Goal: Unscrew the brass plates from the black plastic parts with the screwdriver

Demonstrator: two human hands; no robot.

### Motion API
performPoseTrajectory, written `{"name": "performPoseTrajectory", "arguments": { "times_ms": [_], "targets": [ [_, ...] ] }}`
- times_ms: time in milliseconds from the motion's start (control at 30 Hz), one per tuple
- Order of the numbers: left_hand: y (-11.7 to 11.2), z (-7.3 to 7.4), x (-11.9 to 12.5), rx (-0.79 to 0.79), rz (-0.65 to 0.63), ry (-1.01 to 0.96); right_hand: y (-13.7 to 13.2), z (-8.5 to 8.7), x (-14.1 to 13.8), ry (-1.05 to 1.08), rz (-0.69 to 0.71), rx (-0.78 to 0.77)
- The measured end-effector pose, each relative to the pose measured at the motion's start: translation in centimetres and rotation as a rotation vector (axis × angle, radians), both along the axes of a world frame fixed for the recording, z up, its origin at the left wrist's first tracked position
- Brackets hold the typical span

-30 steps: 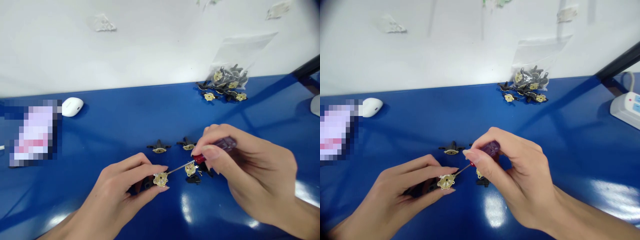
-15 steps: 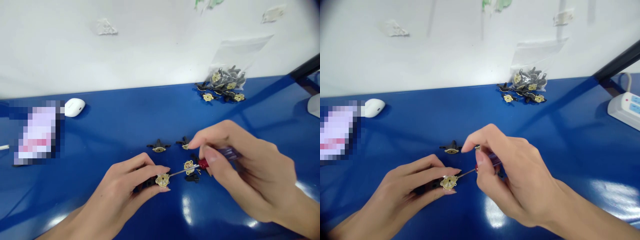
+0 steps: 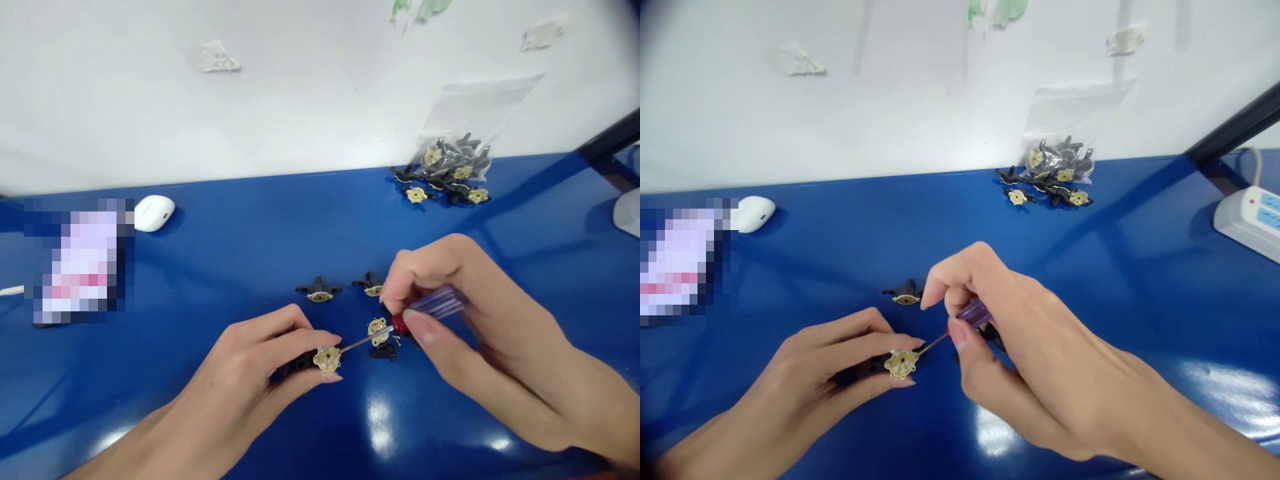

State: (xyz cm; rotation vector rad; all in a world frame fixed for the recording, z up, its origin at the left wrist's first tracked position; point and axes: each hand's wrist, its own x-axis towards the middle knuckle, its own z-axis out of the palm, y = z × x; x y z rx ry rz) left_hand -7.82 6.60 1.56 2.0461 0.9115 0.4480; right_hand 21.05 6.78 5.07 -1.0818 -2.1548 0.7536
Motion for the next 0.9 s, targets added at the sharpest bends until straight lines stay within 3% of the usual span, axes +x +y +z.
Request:
{"name": "performPoseTrajectory", "arguments": {
  "times_ms": [100, 267, 400, 567, 900],
  "targets": [
    [0.0, 0.1, 0.0, 0.001, 0.000, 0.001, 0.2, 0.2, 0.1, 0.071, 0.039, 0.011],
    [-0.1, 0.2, 0.1, 0.015, 0.007, -0.003, -0.4, 0.3, -0.1, 0.056, -0.071, -0.058],
    [-0.1, 0.1, 0.0, 0.006, 0.021, 0.002, -0.8, 0.2, -0.3, 0.127, -0.039, -0.022],
    [0.0, 0.2, 0.0, 0.008, 0.011, 0.010, -0.9, -0.5, -0.2, 0.131, -0.169, -0.080],
    [0.2, -0.1, 0.0, 0.021, 0.027, -0.004, -0.8, -0.3, -0.5, 0.139, -0.190, -0.152]
  ]
}}
